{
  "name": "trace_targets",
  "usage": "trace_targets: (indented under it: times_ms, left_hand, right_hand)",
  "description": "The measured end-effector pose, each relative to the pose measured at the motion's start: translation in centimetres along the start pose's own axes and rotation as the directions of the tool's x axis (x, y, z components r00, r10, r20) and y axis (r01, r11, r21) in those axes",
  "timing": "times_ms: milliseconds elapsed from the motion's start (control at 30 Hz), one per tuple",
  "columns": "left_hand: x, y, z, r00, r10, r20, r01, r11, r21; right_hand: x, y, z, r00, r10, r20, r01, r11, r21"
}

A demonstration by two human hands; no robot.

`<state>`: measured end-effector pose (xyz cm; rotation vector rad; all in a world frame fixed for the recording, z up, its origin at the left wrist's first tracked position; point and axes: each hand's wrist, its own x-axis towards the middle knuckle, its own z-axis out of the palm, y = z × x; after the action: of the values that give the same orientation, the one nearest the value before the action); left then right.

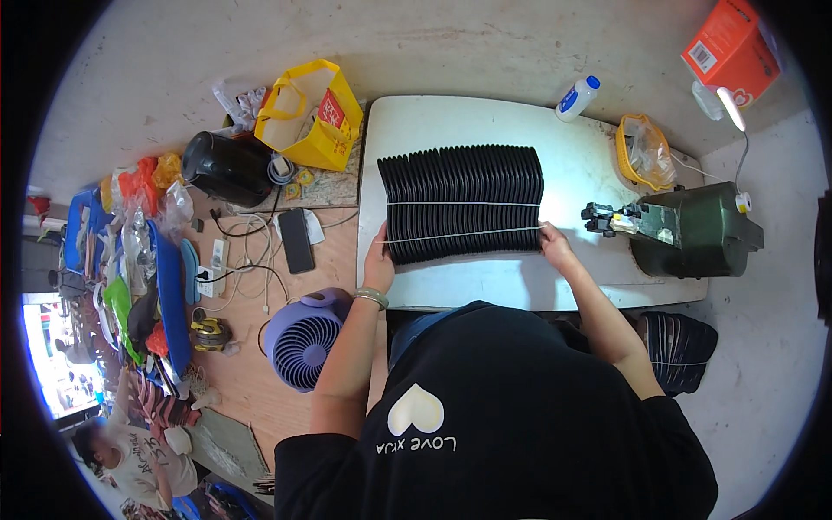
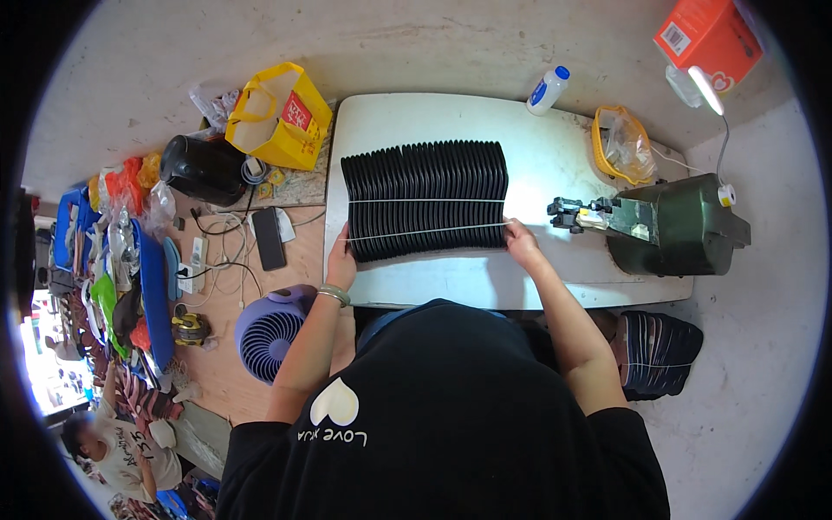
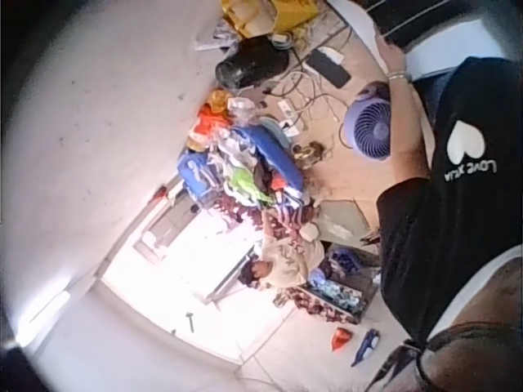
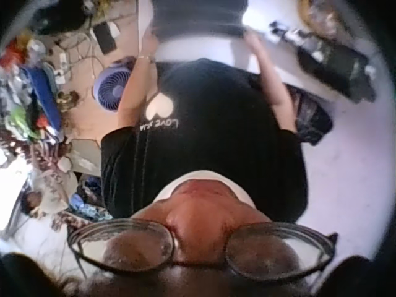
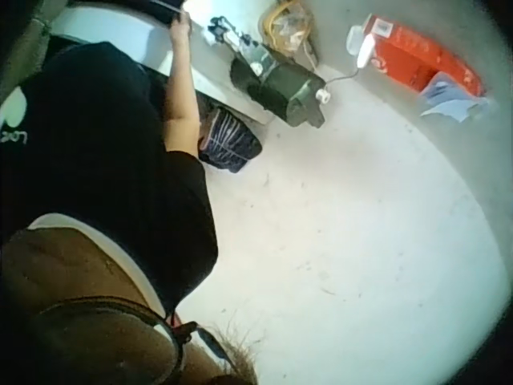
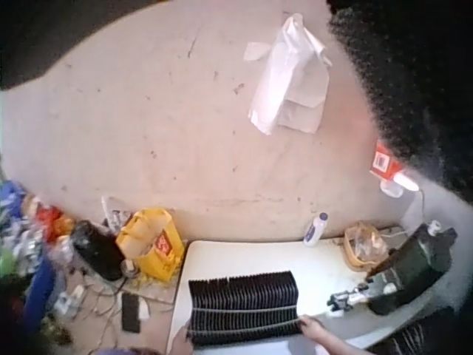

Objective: The person assembles shoe soles by hand, removing protective films from insoles and organizing the components at a workstation.

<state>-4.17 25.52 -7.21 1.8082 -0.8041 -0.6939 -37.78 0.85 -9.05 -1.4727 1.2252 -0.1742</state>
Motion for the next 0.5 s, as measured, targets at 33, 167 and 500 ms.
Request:
trace_targets:
  times_ms: [33,167,500]
  left_hand:
    - [-0.1,0.0,-0.1,0.997,-0.069,-0.035,0.068,0.998,-0.012]
    - [-1.6,0.4,0.1,0.974,-0.214,-0.080,0.213,0.977,-0.021]
    - [-12.2,6.4,2.8,0.985,-0.034,-0.167,0.140,0.724,0.675]
  right_hand:
    - [-0.1,0.6,-0.1,0.994,-0.112,0.005,0.113,0.991,-0.075]
    - [-1.8,2.1,-0.7,0.960,-0.274,0.057,0.279,0.922,-0.269]
    - [-10.0,-2.1,-0.9,0.952,-0.212,0.220,0.296,0.465,-0.835]
